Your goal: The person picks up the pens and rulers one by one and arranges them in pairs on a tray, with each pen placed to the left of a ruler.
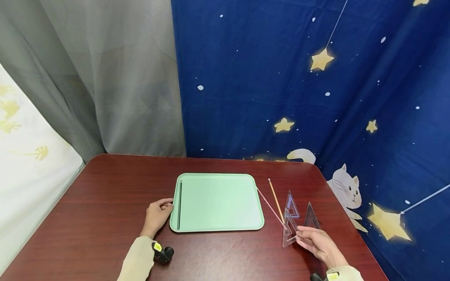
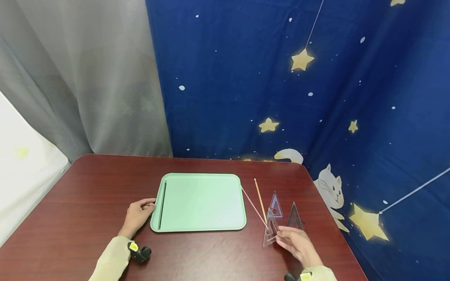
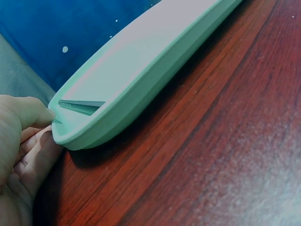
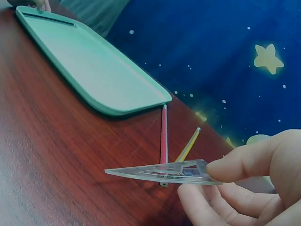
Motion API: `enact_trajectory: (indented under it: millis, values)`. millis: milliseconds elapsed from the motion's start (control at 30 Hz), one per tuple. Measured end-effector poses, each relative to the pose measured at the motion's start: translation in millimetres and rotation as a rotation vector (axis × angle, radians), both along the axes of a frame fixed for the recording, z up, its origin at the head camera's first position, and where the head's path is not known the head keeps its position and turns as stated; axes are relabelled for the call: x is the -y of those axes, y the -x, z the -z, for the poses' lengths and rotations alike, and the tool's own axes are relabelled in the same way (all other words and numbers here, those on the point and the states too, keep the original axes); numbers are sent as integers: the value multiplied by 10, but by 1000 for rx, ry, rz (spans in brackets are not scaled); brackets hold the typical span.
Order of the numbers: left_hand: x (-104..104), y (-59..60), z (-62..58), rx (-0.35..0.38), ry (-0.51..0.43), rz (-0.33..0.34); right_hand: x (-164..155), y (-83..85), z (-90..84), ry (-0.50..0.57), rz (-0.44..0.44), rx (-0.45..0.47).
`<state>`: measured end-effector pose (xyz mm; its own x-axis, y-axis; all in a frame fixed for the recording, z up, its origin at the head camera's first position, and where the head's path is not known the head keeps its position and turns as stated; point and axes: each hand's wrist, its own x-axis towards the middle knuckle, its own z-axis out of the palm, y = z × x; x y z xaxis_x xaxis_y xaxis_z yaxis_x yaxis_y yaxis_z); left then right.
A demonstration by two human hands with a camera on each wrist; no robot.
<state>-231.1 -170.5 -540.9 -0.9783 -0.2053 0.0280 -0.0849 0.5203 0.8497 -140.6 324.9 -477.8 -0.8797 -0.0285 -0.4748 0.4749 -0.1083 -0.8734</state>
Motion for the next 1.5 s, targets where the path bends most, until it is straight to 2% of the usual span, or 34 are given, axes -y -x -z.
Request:
enact_trajectory:
  millis: [200,267,367,467,500,767,967,1067,1233,1500]
  values:
    - [17,-2,13,5,1,7,8,-5,-23,72,-70,-35]
    - [18,-2,14,7,0,8,7,-12,-33,65,-132,-75]
    - [16,4,16,9,-2,6,30,1,-41,103,-153,-97]
    - [9,7,12,10,-6,7,77,25,-42,135,-135,-105]
    - [5,10,12,10,-6,7,96,36,-41,172,-100,-86]
    - [-73,111,-48,-17,-18,18,199,163,-75,171,-67,-127]
    - [-38,10,-13,15,-16,23,361,195,4,226,-58,-122]
    - [1,-28,3,16,3,7,447,212,33,209,-55,-126]
    - [15,-12,13,11,-6,12,538,260,26,180,-45,-129]
    - [0,13,28,5,-17,16,653,306,-2,227,-38,-115]
